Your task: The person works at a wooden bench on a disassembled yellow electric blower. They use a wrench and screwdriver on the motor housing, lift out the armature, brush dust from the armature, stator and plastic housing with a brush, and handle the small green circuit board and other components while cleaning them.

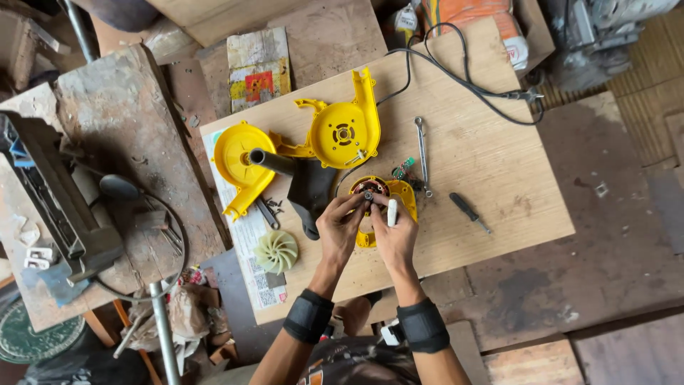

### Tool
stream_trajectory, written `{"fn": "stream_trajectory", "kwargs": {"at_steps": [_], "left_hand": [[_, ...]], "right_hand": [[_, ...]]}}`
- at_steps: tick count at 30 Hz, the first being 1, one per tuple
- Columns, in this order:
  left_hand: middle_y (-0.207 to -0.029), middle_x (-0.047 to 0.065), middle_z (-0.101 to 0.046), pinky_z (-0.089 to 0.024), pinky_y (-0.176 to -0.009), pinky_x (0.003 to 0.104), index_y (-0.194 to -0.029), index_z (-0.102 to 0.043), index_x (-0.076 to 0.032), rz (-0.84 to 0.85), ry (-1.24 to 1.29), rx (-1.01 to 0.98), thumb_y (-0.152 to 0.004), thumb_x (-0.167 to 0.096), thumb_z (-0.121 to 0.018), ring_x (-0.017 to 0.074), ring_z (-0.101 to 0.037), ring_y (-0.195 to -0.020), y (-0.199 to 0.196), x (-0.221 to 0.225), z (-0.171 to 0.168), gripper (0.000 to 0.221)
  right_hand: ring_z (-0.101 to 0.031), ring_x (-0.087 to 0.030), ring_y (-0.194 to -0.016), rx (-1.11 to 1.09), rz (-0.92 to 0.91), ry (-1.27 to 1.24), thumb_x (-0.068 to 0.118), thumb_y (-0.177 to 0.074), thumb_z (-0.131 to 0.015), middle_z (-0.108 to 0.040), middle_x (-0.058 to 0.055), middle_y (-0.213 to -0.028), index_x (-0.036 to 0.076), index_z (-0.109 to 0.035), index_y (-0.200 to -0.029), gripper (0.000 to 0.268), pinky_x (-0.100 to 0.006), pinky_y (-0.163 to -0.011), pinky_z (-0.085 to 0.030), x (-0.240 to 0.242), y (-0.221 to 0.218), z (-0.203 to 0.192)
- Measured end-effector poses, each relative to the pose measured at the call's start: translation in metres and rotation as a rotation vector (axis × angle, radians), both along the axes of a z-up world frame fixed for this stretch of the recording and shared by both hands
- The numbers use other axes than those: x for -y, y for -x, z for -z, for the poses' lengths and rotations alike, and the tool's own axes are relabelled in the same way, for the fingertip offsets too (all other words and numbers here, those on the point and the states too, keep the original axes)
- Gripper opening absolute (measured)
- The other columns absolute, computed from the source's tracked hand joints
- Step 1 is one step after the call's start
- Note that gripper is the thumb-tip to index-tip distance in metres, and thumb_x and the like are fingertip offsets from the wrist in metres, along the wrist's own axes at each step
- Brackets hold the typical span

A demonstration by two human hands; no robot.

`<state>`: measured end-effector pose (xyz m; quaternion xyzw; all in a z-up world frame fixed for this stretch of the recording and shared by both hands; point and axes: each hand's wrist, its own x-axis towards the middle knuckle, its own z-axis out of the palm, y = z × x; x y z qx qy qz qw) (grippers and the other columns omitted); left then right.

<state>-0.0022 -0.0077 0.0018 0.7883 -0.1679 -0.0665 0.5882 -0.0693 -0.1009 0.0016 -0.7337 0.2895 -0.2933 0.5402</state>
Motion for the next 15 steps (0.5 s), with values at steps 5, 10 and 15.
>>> {"fn": "stream_trajectory", "kwargs": {"at_steps": [5, 10, 15], "left_hand": [[-0.103, 0.010, -0.076, -0.059, -0.080, 0.027, -0.116, -0.077, -0.005, -0.005, 0.052, 0.015, -0.089, -0.007, -0.078, 0.0170, -0.076, -0.090, -0.002, 0.001, -0.002, 0.027], [-0.104, 0.012, -0.077, -0.060, -0.075, 0.029, -0.112, -0.077, -0.003, -0.009, 0.103, -0.042, -0.088, -0.010, -0.079, 0.0192, -0.077, -0.087, -0.007, 0.005, 0.011, 0.025], [-0.103, 0.014, -0.077, -0.059, -0.077, 0.029, -0.114, -0.077, -0.004, 0.008, 0.062, 0.009, -0.086, -0.011, -0.080, 0.0203, -0.076, -0.089, -0.006, 0.000, 0.004, 0.030]], "right_hand": [[-0.073, -0.016, -0.089, 0.002, -0.030, 0.014, 0.003, -0.092, -0.072, -0.079, -0.009, -0.103, 0.004, -0.075, -0.112, 0.020, -0.029, -0.080, -0.057, 0.004, 0.001, 0.005], [-0.076, -0.020, -0.091, -0.049, -0.036, 0.058, 0.004, -0.089, -0.072, -0.079, -0.010, -0.103, 0.002, -0.076, -0.109, 0.020, -0.031, -0.081, -0.058, 0.010, -0.003, 0.003], [-0.076, -0.020, -0.093, -0.068, -0.082, 0.140, 0.004, -0.088, -0.074, -0.080, -0.011, -0.102, 0.001, -0.077, -0.105, 0.018, -0.032, -0.083, -0.059, 0.025, -0.001, 0.016]]}}
